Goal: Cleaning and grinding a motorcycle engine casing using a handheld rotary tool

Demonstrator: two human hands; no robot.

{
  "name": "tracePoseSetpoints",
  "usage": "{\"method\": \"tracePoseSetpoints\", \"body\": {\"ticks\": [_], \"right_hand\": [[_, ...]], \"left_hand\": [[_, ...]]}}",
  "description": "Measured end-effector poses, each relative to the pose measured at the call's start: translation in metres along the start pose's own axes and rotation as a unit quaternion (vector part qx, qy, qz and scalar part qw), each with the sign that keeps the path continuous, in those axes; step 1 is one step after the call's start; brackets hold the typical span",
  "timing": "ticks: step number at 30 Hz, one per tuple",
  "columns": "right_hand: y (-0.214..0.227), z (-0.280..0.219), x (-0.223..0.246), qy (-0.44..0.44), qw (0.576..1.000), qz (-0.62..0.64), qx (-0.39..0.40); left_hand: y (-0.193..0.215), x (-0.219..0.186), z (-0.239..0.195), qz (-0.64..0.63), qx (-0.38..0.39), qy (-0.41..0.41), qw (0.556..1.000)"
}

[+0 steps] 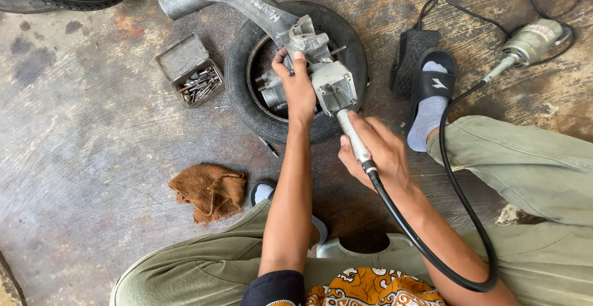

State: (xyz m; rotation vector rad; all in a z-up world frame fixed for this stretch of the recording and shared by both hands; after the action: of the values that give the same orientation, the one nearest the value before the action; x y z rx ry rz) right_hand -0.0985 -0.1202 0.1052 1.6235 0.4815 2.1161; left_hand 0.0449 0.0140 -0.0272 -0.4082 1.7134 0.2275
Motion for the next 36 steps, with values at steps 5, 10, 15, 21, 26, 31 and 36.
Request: {"method": "tracePoseSetpoints", "body": {"ticks": [5, 10, 15, 21, 26, 31, 36], "right_hand": [[-0.004, -0.002, -0.003, -0.002, 1.0, -0.009, -0.005], [-0.01, -0.006, -0.007, 0.008, 1.0, -0.014, -0.018], [-0.009, -0.001, 0.007, 0.013, 1.0, 0.006, -0.015], [-0.015, -0.001, 0.0, -0.021, 1.0, 0.019, 0.008], [-0.018, -0.001, -0.005, -0.036, 0.999, 0.031, 0.018], [-0.019, -0.002, -0.004, -0.032, 0.999, 0.026, 0.021], [-0.022, -0.007, -0.013, -0.02, 1.0, -0.006, 0.012]], "left_hand": [[-0.001, -0.001, 0.001, 0.006, 0.001, -0.003, 1.0], [-0.001, 0.006, 0.005, 0.009, -0.002, -0.006, 1.0], [-0.001, 0.016, 0.015, 0.006, -0.007, -0.026, 1.0], [0.005, 0.017, 0.018, -0.017, -0.009, -0.036, 0.999], [0.008, 0.025, 0.028, -0.036, -0.015, -0.043, 0.998], [0.007, 0.016, 0.019, -0.037, -0.015, -0.039, 0.998], [0.005, 0.008, 0.012, -0.028, -0.01, -0.038, 0.999]]}}
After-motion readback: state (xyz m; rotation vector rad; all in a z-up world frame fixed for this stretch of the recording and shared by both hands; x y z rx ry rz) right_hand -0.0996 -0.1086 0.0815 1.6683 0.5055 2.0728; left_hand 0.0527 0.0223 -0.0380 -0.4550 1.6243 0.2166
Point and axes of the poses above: each hand's wrist, its own z-axis towards the middle knuckle, its own y-axis out of the back of the hand, x = y × z, the point moved 4 cm from there along z, towards the middle knuckle, and after that the axes turned 8 degrees about -y, right-handed, at the moved point
